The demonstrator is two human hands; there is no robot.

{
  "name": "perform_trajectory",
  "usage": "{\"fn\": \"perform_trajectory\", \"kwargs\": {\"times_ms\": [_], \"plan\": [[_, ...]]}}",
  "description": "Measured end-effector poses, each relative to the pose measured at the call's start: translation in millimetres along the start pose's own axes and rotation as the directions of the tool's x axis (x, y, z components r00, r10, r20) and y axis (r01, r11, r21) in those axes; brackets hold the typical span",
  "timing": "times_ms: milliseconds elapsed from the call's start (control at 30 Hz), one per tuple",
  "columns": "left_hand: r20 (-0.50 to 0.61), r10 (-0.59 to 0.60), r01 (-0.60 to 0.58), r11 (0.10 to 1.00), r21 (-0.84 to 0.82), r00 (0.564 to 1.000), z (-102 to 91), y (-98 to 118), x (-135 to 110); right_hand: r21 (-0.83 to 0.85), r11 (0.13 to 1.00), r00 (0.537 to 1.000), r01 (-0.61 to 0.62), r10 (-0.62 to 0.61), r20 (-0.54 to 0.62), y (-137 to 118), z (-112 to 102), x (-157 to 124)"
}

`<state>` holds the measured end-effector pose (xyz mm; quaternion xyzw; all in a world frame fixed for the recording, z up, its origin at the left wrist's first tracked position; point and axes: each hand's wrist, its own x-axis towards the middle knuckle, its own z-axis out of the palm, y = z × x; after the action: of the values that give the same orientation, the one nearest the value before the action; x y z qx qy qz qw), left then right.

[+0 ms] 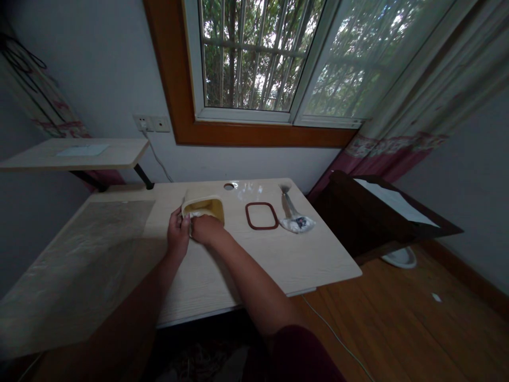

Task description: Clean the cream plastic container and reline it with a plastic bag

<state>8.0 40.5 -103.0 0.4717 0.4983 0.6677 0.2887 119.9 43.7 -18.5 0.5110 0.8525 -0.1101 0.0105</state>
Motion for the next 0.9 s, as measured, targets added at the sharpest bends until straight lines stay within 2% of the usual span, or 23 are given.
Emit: {"fn": "perform_trajectory", "kwargs": {"times_ms": [300, 533, 667, 900], "plan": [[-0.017, -0.024, 0.024, 1.0, -0.009, 1.0, 0.1, 0.7, 0.0, -0.012, 0.999, 0.999, -0.043, 0.044, 0.015, 2.0, 6.0, 40.8], [-0.068, -0.073, 0.068, 0.996, -0.061, 0.995, -1.9, 3.7, -0.7, -0.038, 0.99, 0.99, -0.137, 0.135, -0.042, -6.8, 13.1, 38.0], [-0.092, -0.053, 0.055, 0.998, 0.025, 0.994, -2.8, 9.8, -2.4, -0.047, 0.979, 0.979, -0.197, 0.194, -0.053, -9.4, 16.5, 38.1], [0.012, -0.009, 0.007, 0.991, 0.13, 1.0, -2.1, 15.5, -7.2, -0.045, 0.954, 0.955, -0.295, 0.294, -0.023, -5.8, 14.3, 36.7]]}}
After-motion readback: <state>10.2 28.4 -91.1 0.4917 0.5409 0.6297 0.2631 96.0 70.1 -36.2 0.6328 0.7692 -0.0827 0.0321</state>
